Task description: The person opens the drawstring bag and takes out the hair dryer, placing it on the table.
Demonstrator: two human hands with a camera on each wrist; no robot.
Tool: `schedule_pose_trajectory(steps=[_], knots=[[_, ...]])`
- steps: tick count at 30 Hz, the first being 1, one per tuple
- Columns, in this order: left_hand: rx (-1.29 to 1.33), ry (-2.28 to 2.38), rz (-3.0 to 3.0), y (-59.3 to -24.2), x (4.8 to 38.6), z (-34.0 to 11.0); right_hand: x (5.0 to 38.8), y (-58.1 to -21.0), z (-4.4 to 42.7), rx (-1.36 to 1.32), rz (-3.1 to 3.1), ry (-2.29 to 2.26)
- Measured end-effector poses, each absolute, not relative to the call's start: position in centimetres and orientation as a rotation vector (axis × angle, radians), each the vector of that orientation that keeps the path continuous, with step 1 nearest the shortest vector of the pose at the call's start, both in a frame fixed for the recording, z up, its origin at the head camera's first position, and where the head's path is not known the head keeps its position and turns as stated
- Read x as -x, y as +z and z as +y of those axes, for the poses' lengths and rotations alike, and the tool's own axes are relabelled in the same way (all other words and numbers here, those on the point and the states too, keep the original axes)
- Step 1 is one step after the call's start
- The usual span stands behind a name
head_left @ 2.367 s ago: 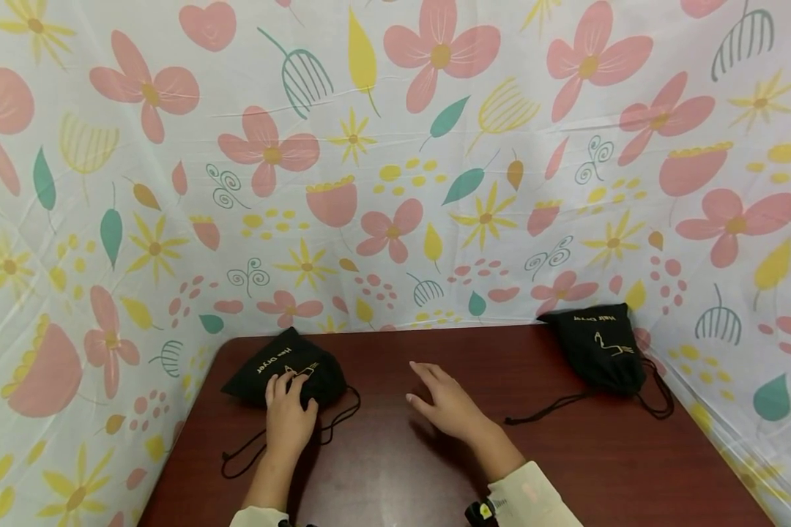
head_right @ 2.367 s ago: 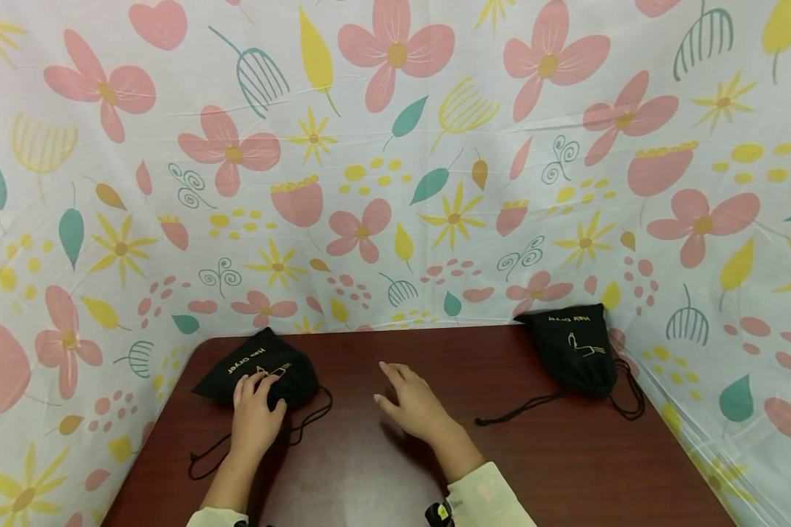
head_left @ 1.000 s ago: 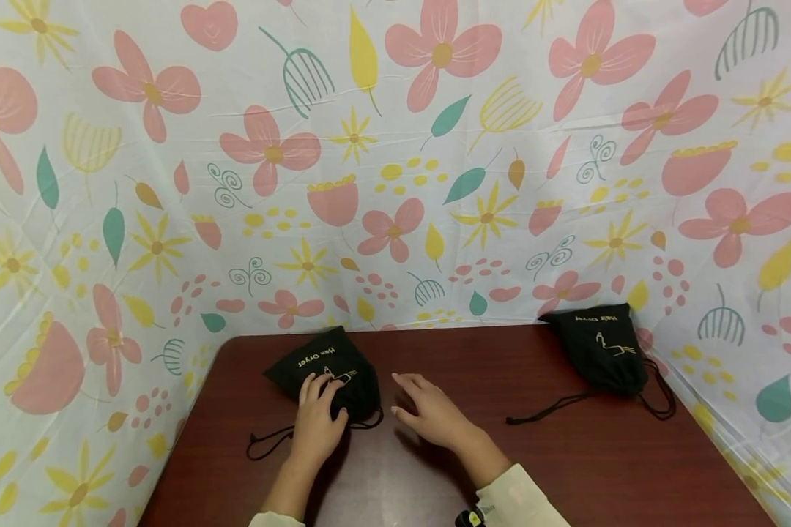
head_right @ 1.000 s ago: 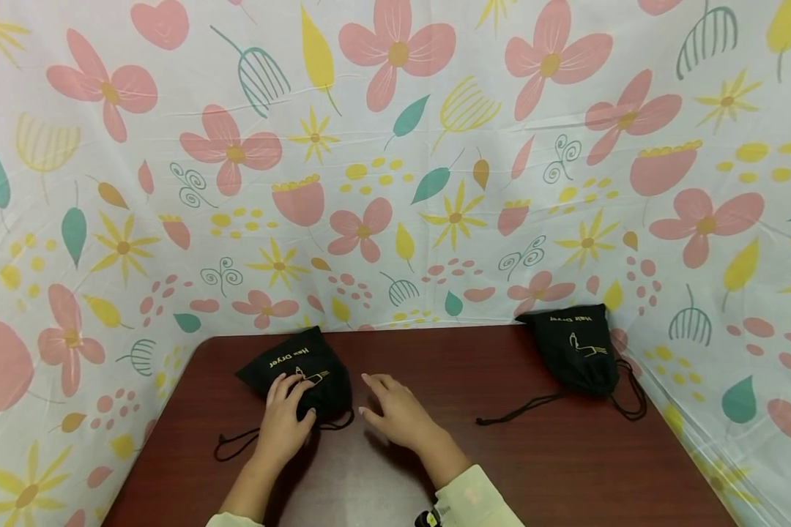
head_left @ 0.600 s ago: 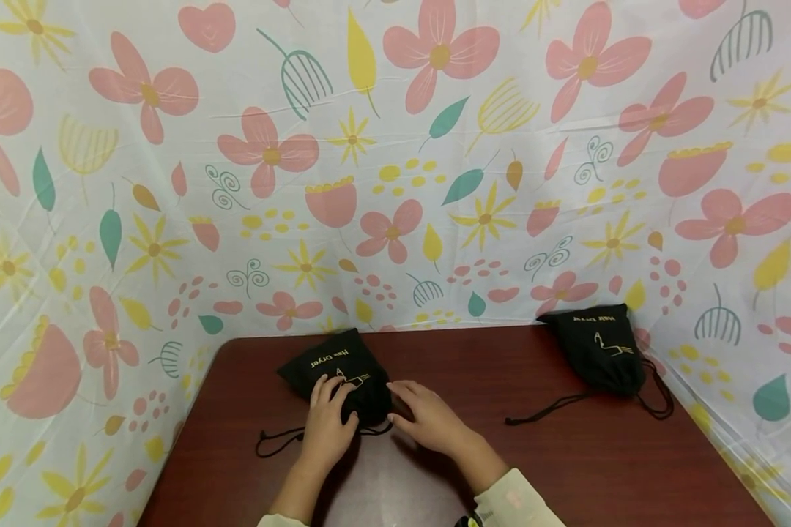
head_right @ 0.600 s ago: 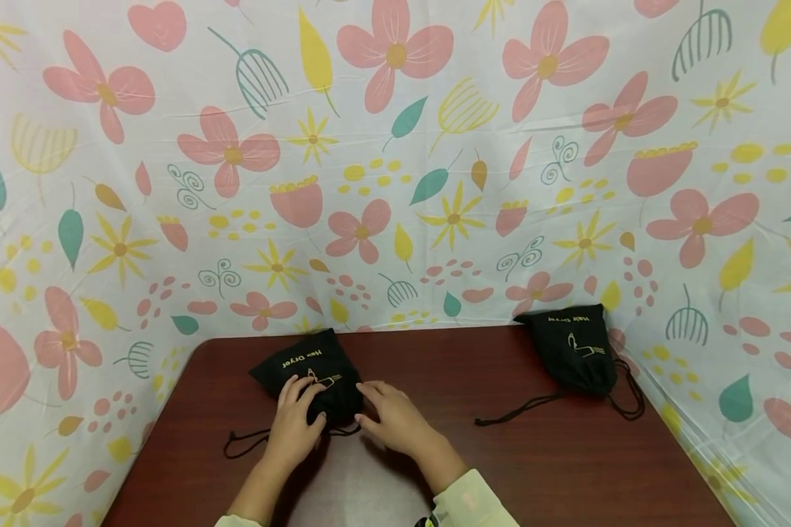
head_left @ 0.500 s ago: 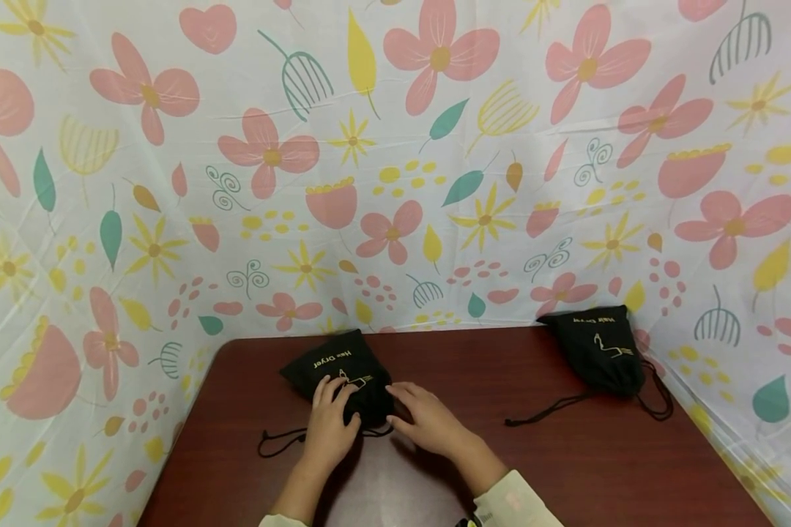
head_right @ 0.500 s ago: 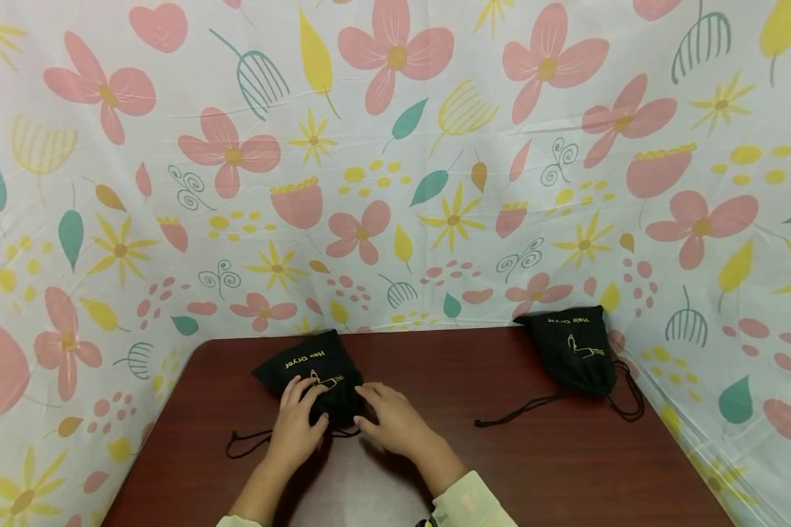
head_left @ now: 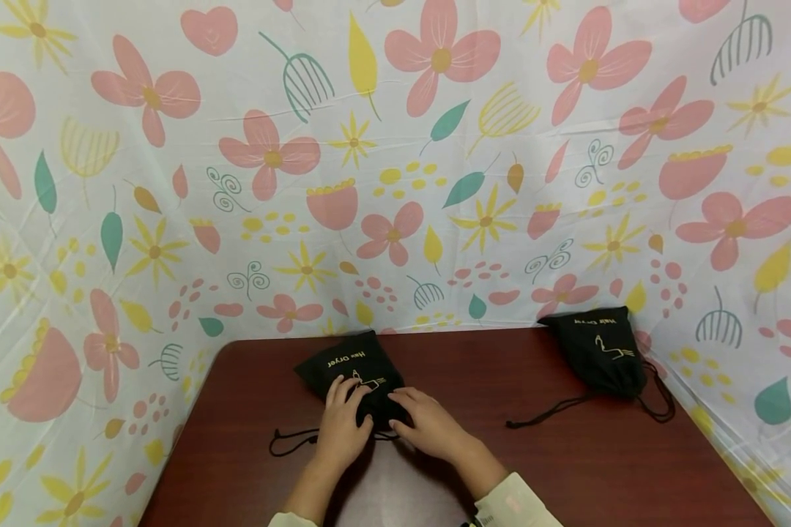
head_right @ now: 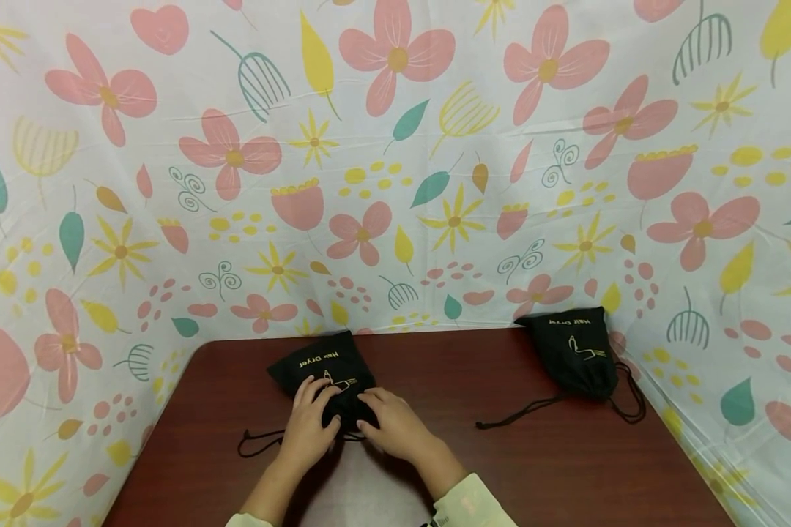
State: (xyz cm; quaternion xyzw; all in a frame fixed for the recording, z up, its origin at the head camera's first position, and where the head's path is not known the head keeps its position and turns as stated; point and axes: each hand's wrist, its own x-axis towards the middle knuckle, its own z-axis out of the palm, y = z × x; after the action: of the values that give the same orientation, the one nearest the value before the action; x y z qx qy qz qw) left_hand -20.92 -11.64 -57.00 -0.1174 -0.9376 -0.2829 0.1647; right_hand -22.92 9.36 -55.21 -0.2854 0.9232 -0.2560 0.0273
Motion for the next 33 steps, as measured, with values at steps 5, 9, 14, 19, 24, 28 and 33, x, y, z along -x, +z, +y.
schedule_pose_trajectory(steps=[5, 9, 14, 19, 24, 28, 33], knots=[[0.346, -0.796, -2.676, -57.1, 21.2, -11.2, 22.8, -55.7, 9.7, 0.856, 2.87, -0.763], [0.353, -0.816, -2.677, -57.2, 21.4, -10.7, 22.6, -56.0, 9.9, 0.847, 2.876, -0.767], [0.36, -0.87, -2.688, -57.1, 21.7, -10.3, 22.2, -56.2, 9.9, 0.844, 2.897, -0.763], [0.365, -1.012, -2.686, -57.0, 22.1, -10.1, 21.8, -56.3, 9.9, 0.841, 2.945, -0.727], [0.385, -1.143, -2.689, -56.9, 22.7, -10.2, 21.5, -56.4, 10.0, 0.823, 2.955, -0.707], [0.395, -1.184, -2.689, -56.9, 23.0, -10.1, 21.3, -56.3, 10.2, 0.81, 2.946, -0.717], [0.395, -1.247, -2.673, -57.0, 23.5, -9.7, 21.0, -56.3, 10.3, 0.794, 2.955, -0.73]])
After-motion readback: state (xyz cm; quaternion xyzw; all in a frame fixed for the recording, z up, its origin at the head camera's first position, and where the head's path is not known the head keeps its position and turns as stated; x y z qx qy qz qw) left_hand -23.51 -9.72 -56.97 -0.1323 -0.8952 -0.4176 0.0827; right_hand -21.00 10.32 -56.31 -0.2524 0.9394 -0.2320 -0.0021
